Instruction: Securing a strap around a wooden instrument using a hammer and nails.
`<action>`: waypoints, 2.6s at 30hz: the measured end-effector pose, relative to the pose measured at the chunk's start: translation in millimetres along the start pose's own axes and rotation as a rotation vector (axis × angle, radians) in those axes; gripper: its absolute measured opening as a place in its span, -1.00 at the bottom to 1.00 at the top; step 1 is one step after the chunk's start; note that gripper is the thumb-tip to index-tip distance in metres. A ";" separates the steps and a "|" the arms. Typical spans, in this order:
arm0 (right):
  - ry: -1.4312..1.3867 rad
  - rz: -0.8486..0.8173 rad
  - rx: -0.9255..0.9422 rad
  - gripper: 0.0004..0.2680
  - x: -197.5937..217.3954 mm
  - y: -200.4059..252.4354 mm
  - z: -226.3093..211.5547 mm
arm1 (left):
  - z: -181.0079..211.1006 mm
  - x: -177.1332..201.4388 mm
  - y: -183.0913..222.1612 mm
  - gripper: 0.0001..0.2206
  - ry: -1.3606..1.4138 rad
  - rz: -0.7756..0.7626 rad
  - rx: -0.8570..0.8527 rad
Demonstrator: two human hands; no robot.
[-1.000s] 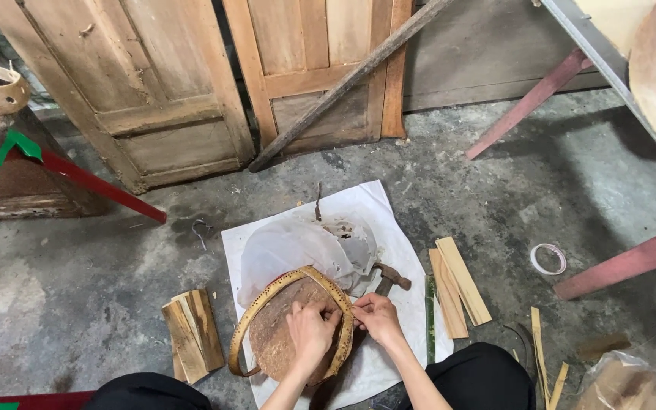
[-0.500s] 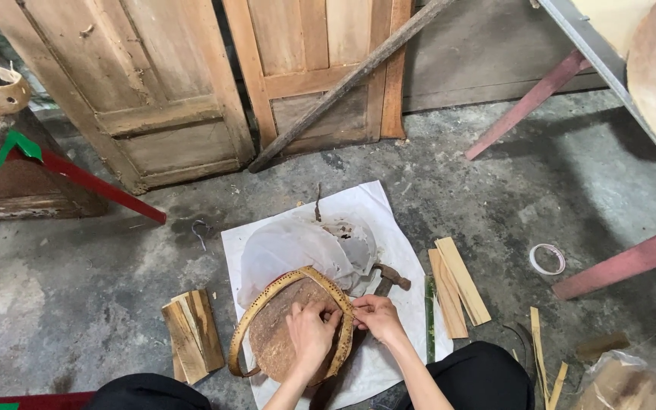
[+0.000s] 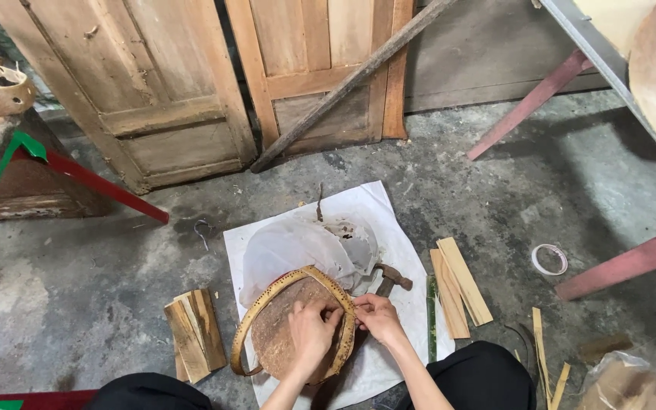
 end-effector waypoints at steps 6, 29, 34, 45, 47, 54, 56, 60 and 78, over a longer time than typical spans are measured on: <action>0.063 0.019 -0.031 -0.81 -2.2 6.6 -8.1 | 1.7 4.9 1.8 -0.84 0.002 -0.006 0.017; 0.045 0.032 0.020 -0.82 3.1 12.6 -21.0 | -251.6 118.0 10.6 -0.84 0.979 0.346 0.377; -0.010 0.039 -0.024 -0.80 4.5 10.5 -15.1 | -226.5 130.0 14.1 -0.84 0.798 0.283 0.313; -0.008 0.041 -0.047 -0.80 7.7 12.5 -19.6 | -197.6 133.6 10.2 -0.82 0.715 0.249 0.247; 0.015 0.051 -0.071 -0.80 6.9 14.7 -20.3 | -191.3 137.6 11.8 -0.82 0.632 0.228 0.271; 0.024 0.066 -0.072 -0.81 2.7 22.7 -30.5 | -185.1 136.0 12.5 -0.81 0.617 0.209 0.274; 0.061 0.060 -0.049 -0.80 3.6 21.4 -29.1 | -181.8 136.8 14.3 -0.81 0.616 0.192 0.301; 0.014 0.071 -0.041 -0.81 6.0 21.8 -31.5 | -182.2 135.2 14.3 -0.81 0.571 0.185 0.304; 0.151 0.079 0.172 -0.81 16.2 16.1 -39.0 | -193.5 126.4 13.9 -0.80 0.538 0.200 0.289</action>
Point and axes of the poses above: each hand's wrist, its own y-axis away from the middle knuckle, its own x-axis out of the back of the hand, z = x × y, the point moved 8 cm from there along -y, towards the middle knuckle, and after that the axes turned 11 degrees about -y, right-handed, at the moved point
